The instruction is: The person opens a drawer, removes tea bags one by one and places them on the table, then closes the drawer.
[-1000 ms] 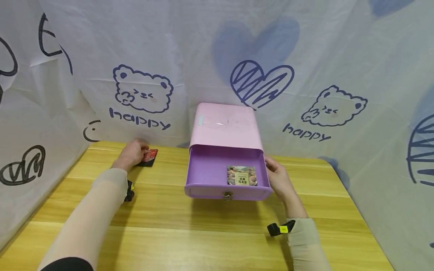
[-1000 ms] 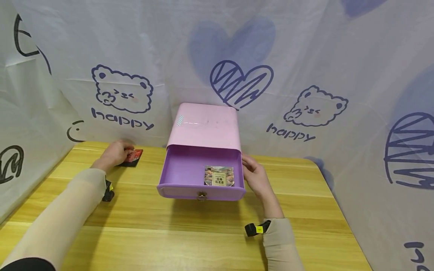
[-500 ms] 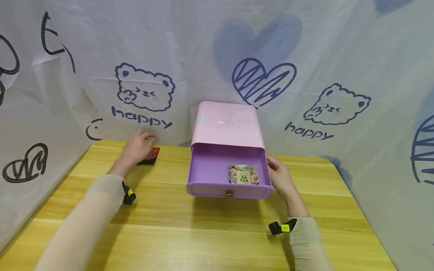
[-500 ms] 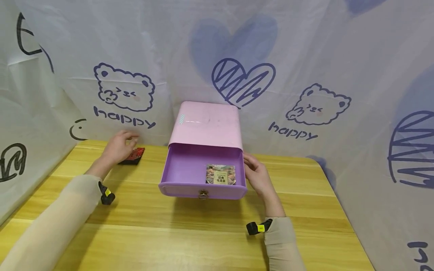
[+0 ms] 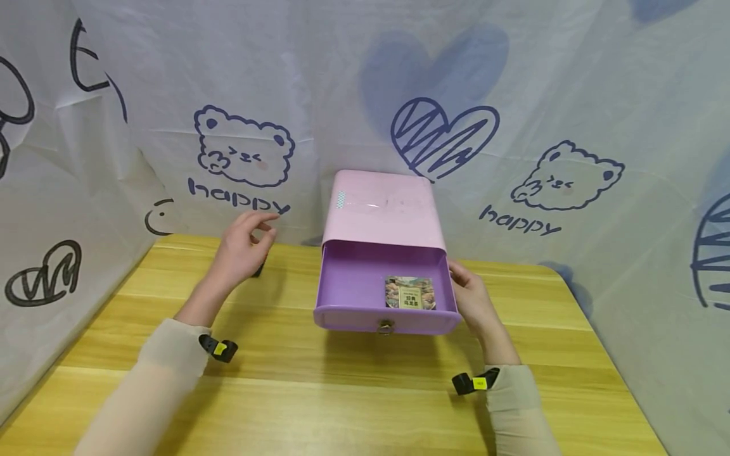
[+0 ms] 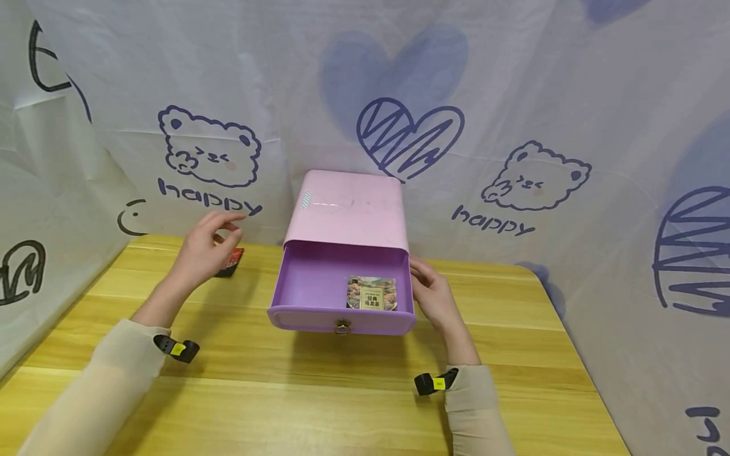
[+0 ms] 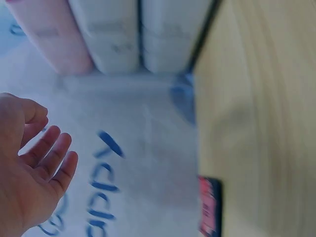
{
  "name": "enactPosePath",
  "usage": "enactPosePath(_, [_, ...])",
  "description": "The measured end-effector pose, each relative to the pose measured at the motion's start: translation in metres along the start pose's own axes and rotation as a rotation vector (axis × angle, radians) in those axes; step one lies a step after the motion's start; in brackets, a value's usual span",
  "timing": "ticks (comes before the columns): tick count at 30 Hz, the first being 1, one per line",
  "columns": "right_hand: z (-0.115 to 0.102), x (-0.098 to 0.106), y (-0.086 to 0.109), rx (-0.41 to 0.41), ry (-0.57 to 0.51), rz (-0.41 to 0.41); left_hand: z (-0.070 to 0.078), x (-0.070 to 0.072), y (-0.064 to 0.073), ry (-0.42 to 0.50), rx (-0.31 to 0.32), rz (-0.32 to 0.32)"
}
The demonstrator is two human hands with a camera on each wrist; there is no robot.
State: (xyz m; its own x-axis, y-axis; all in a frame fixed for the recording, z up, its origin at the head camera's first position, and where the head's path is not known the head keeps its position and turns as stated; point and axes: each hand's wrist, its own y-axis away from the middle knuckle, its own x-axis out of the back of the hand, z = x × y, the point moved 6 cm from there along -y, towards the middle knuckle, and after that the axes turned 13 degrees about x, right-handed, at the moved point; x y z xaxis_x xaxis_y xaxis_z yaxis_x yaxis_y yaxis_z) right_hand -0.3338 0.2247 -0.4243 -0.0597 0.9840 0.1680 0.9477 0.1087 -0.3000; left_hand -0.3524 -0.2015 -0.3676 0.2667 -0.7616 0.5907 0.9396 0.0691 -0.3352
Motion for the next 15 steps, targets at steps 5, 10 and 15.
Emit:
enactPosePath(5, [-0.001, 0.0, 0.0, 0.005, 0.001, -0.006, 0.037, 0.004, 0.016, 0.052, -0.103, 0.016])
enactPosePath(10, [-0.002, -0.001, 0.001, 0.01, -0.007, -0.009, 0.069, 0.006, 0.027, 0.08, -0.218, 0.014])
enactPosePath(15, [-0.001, -0.001, 0.0, 0.015, -0.011, -0.007, 0.101, 0.005, 0.038, 0.085, -0.331, -0.024])
